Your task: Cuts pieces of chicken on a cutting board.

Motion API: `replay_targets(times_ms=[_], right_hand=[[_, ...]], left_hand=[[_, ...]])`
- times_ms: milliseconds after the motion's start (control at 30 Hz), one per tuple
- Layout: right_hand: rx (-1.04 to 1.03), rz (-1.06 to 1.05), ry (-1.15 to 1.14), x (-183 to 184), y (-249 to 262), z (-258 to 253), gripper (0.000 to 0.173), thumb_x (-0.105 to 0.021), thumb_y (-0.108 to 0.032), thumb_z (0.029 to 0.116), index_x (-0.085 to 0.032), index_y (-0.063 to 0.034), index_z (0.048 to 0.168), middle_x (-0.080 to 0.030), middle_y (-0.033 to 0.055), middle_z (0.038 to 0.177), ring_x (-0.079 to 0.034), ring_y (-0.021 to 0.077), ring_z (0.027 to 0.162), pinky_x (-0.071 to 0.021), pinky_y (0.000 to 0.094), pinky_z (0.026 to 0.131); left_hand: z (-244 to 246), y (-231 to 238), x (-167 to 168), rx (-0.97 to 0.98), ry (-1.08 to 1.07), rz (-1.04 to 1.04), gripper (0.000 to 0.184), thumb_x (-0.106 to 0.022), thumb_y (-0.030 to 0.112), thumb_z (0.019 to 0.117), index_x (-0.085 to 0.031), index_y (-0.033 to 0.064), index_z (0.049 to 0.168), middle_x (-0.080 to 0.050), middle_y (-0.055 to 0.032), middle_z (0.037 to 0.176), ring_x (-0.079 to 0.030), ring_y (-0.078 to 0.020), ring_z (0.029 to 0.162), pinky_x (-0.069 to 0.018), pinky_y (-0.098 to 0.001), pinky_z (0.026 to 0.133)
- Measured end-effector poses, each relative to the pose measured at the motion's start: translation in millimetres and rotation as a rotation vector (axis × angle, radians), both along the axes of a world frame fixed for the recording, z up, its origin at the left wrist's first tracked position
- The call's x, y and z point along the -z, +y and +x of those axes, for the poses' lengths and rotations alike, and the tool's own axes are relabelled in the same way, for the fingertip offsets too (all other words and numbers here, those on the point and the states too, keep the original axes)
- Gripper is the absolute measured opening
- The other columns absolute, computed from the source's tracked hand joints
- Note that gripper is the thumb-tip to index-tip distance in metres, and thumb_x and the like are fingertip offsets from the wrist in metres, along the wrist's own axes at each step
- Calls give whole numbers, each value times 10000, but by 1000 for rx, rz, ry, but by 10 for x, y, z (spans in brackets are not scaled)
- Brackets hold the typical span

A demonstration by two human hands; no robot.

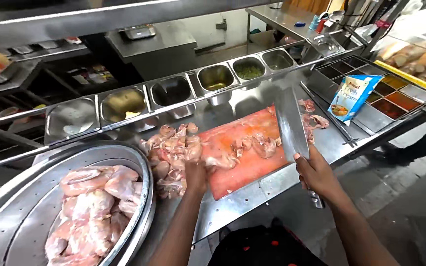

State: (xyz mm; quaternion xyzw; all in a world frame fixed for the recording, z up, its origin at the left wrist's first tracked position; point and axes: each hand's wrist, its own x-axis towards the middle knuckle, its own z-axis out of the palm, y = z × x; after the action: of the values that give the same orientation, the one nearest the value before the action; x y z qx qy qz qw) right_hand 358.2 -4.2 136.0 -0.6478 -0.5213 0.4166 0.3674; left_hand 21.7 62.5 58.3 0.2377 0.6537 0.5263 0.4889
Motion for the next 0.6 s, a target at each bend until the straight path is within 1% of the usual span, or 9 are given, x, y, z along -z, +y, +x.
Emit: replay_targets(times_ms=[100, 200, 233, 333, 367, 433, 533, 567, 600], right_hand=[[-87, -132, -99, 109, -83, -146, 274, -464, -333, 1100, -488, -149, 1302, -582, 93, 674, -597, 229, 477, -554, 411, 462], [-258, -197, -237, 207, -141, -466, 308, -455, -346, 1098, -497, -142, 1324, -611, 90, 734, -643, 242, 577, -578, 453, 567], [-321, -200, -294, 231, -152, -581, 308, -450, -351, 1096, -503, -135, 1309, -616, 91, 755, -655, 252, 626, -578, 467, 610], [-489, -228, -457, 300, -161, -882, 317, -420, -335, 1099, -511, -111, 1304, -652, 125, 856, -688, 317, 811, -565, 520, 761], [-531, -242, -507, 326, -149, -957, 321, -410, -324, 1099, -506, -109, 1316, -664, 138, 890, -695, 337, 859, -562, 534, 792], [-591, -259, -586, 356, -104, -1049, 328, -404, -320, 1100, -492, -114, 1339, -678, 149, 922, -702, 356, 909, -557, 542, 821], [-593, -152, -666, 150, -61, -1089, 307, -429, -311, 1093, -504, -113, 1315, -668, 130, 849, -704, 345, 836, -561, 527, 765], [-546, -1, -669, -1, -76, -1070, 279, -446, -299, 1084, -531, -100, 1260, -648, 110, 762, -697, 327, 735, -564, 516, 681], [-464, 249, -645, -149, -96, -1051, 249, -470, -272, 1059, -568, -69, 1166, -607, 78, 645, -662, 291, 584, -551, 487, 548]], left_hand=[[-235, -210, 89, 270, 253, -146, 283, -498, 123, 1075, -559, -17, 1313, -695, -168, 914, -694, -221, 684, -608, -380, 628], [-356, -424, 132, 470, 480, -218, 322, -429, 232, 1111, -655, 3, 1125, -629, -103, 813, -607, -192, 649, -544, -378, 609], [-356, -493, 141, 519, 536, -233, 363, -400, 257, 1117, -653, -1, 1102, -618, -114, 827, -601, -215, 684, -539, -414, 649], [-281, -656, 85, 612, 692, -313, 485, -328, 338, 1129, -667, -6, 1172, -682, -205, 1057, -660, -341, 1008, -515, -569, 927], [-247, -691, 70, 627, 739, -337, 513, -303, 357, 1132, -666, 1, 1202, -685, -214, 1116, -658, -356, 1077, -499, -583, 976], [-190, -745, 73, 629, 809, -354, 536, -278, 374, 1134, -663, 10, 1210, -687, -216, 1137, -659, -364, 1110, -494, -590, 993], [-161, -795, 113, 618, 809, -352, 547, -272, 374, 1134, -665, 4, 1222, -689, -227, 1153, -656, -374, 1129, -488, -595, 1005], [-151, -802, 127, 612, 798, -341, 543, -275, 369, 1133, -671, 4, 1205, -693, -222, 1130, -661, -372, 1108, -493, -596, 993], [-136, -814, 141, 606, 786, -332, 541, -279, 366, 1133, -678, 5, 1189, -696, -216, 1103, -668, -369, 1080, -499, -597, 976]])
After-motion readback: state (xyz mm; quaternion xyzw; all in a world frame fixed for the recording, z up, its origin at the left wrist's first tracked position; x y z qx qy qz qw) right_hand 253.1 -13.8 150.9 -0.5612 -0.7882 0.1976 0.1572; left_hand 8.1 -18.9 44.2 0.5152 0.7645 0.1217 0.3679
